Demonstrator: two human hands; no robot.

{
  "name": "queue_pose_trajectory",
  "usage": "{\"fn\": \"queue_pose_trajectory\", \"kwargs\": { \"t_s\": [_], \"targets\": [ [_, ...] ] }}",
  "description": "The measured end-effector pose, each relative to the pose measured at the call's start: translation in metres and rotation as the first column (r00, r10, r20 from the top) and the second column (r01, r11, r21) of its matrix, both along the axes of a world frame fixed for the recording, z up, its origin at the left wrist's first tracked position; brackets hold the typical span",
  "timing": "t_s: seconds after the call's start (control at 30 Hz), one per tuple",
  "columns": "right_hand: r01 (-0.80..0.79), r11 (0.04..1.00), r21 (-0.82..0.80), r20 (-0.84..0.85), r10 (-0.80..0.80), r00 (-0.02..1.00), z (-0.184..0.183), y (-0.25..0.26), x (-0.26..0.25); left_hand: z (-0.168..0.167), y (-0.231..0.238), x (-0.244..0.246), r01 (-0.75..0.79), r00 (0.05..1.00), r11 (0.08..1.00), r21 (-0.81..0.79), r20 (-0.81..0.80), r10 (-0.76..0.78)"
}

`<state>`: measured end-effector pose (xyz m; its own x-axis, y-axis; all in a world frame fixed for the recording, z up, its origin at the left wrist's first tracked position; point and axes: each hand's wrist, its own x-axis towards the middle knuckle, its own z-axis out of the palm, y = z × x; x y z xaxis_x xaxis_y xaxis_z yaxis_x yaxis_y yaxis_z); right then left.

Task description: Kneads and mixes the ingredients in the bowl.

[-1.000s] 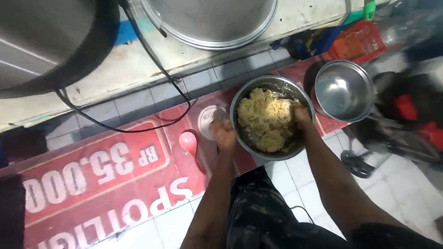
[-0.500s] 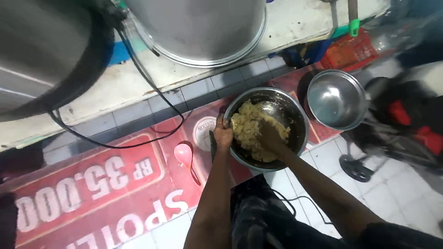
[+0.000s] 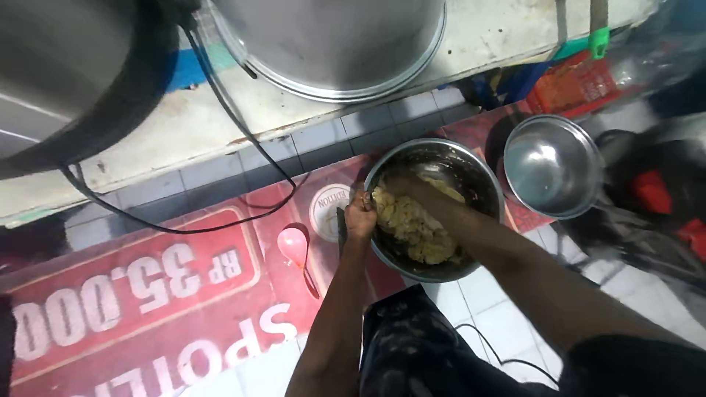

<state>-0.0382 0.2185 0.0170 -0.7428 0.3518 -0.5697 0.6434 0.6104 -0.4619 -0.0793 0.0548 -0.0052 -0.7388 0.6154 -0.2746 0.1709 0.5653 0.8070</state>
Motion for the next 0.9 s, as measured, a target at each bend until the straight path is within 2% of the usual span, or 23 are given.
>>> {"fn": "queue_pose_trajectory", "kwargs": {
  "t_s": [0.07, 0.13, 0.2, 0.23, 0.27, 0.3, 0.33, 0.37, 0.4, 0.47, 0.5, 0.53, 0.6, 0.63, 0.73, 0.83, 0.9],
  "targets": [
    [0.021, 1.0, -0.008, 0.007, -0.021, 1.0, 0.017, 0.022, 0.021, 0.001, 0.003, 0.002, -0.015, 1.0, 1.0, -0.004, -0.001, 0.015],
    [0.257, 0.965, 0.06, -0.028, -0.256, 0.966, 0.019, 0.045, 0.058, 0.0, 0.0, 0.001, -0.018, 1.0, 1.0, -0.018, 0.004, 0.018],
    [0.577, 0.816, 0.035, -0.023, -0.577, 0.817, 0.003, 0.073, 0.078, 0.003, 0.002, 0.0, -0.005, 1.0, 1.0, -0.024, 0.013, 0.005],
    [0.681, 0.731, -0.033, 0.004, -0.681, 0.732, -0.007, 0.079, 0.077, 0.004, 0.003, 0.001, 0.005, 1.0, 1.0, -0.024, 0.02, -0.005],
    [0.695, 0.712, -0.102, 0.022, -0.697, 0.717, -0.015, 0.076, 0.067, 0.004, 0.002, 0.001, 0.01, 1.0, 1.0, -0.011, 0.028, -0.009],
    [0.597, 0.793, -0.121, 0.039, -0.597, 0.801, -0.019, 0.065, 0.051, 0.004, 0.0, 0.0, 0.008, 0.999, 1.0, 0.014, 0.039, -0.009],
    [0.385, 0.92, -0.072, 0.06, -0.381, 0.922, -0.023, 0.054, 0.031, 0.003, 0.0, 0.0, 0.001, 0.998, 0.999, 0.042, 0.056, -0.004],
    [0.16, 0.987, -0.029, 0.065, -0.158, 0.985, -0.032, 0.044, 0.011, 0.003, 0.001, -0.002, -0.016, 0.997, 0.997, 0.076, 0.076, 0.01],
    [0.047, 0.998, -0.033, 0.046, -0.045, 0.998, -0.037, 0.031, -0.001, 0.003, -0.001, -0.002, -0.036, 0.994, 0.994, 0.104, 0.103, 0.026],
    [0.038, 0.994, -0.102, 0.015, -0.037, 0.999, -0.02, -0.004, 0.008, 0.004, -0.005, 0.003, -0.061, 0.989, 0.987, 0.148, 0.14, 0.04],
    [-0.014, 0.997, -0.07, 0.001, 0.014, 1.0, -0.003, -0.021, 0.018, 0.005, -0.003, 0.003, -0.077, 0.989, 0.982, 0.172, 0.135, 0.054],
    [-0.099, 0.995, 0.012, -0.028, 0.099, 0.995, 0.004, -0.038, 0.033, 0.006, -0.002, 0.002, -0.086, 0.99, 0.98, 0.181, 0.129, 0.063],
    [-0.197, 0.963, 0.186, -0.154, 0.226, 0.962, -0.003, -0.07, 0.083, 0.006, -0.005, 0.002, -0.083, 0.993, 0.982, 0.168, 0.1, 0.066],
    [-0.235, 0.944, 0.233, -0.162, 0.276, 0.947, -0.005, -0.075, 0.109, 0.008, -0.003, 0.003, -0.083, 0.993, 0.983, 0.161, 0.095, 0.068],
    [-0.269, 0.944, 0.191, -0.055, 0.284, 0.957, -0.007, -0.066, 0.154, 0.01, -0.002, 0.005, -0.056, 0.997, 0.984, 0.168, 0.06, 0.046],
    [-0.255, 0.945, 0.205, 0.038, 0.252, 0.967, -0.022, -0.039, 0.132, 0.001, -0.005, 0.003, 0.005, 0.999, 0.986, 0.169, -0.035, 0.001],
    [-0.236, 0.932, 0.276, -0.014, 0.249, 0.968, -0.036, -0.02, 0.108, -0.004, -0.002, 0.0, 0.01, 0.999, 0.987, 0.163, -0.033, -0.004]
  ]
}}
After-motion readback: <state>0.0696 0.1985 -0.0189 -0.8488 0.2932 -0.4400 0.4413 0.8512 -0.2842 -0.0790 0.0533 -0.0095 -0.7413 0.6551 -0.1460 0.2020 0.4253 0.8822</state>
